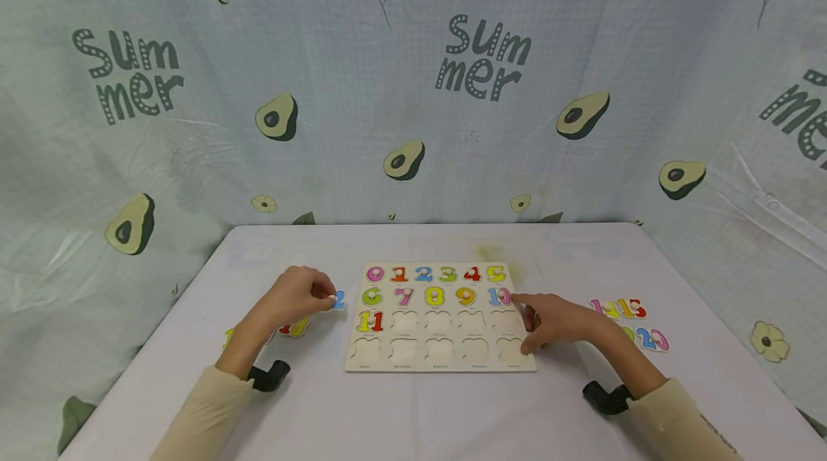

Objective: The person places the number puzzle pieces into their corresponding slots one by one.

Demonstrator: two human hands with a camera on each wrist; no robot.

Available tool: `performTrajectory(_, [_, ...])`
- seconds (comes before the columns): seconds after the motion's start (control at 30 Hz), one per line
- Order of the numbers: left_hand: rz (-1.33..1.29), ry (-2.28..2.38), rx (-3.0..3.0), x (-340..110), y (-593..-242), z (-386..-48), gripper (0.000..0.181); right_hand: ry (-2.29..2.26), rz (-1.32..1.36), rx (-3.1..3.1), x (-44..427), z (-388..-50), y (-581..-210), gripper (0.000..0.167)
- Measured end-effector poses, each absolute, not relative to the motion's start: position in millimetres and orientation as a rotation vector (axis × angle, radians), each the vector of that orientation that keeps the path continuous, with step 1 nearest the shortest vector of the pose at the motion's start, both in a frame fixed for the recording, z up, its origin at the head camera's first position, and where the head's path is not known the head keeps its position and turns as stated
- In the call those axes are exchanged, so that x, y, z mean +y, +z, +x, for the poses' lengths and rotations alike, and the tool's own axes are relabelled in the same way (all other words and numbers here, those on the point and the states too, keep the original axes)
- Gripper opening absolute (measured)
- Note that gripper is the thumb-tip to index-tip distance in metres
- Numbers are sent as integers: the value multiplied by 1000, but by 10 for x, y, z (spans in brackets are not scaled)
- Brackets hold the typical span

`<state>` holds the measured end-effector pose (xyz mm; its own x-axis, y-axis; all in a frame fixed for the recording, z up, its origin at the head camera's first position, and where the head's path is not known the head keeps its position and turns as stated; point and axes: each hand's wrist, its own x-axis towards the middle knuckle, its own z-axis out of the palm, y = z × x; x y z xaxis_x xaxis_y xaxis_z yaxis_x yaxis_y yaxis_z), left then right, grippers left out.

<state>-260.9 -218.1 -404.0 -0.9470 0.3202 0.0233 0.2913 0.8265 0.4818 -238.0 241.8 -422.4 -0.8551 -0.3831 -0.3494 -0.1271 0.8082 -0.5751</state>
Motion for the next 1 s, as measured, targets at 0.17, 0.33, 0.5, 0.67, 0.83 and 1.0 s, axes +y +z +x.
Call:
performTrajectory(0.17, [537, 761, 2940, -2133, -4026, -2612, 8, -755, -381, 2537, 2432, -2385, -4229, 93])
performTrajectory(0.33, [565, 759, 2946, -2089, -4019, -2605, 7, -745, -386, 2543, 2438, -2398, -4233, 93])
performTrajectory(0.5, [608, 747, 2930, -2027, -4035, -2611, 6, -738, -377, 2539, 2434, -2405, -4237, 94])
performTrajectory(0.67, [670, 725, 2926, -1949, -4064, -2633, 5, -736, -378, 2543, 2429, -2403, -4245, 95])
performTrajectory(0.83, [721, 724, 2905, -1871, -4091, -2630, 3, -747, -379, 2540, 2432, -2404, -4242, 95])
performTrajectory(1.0, [739, 736, 2871, -1778, -4125, -2626, 4, -748, -380, 2538, 2434, -2413, -4244, 95])
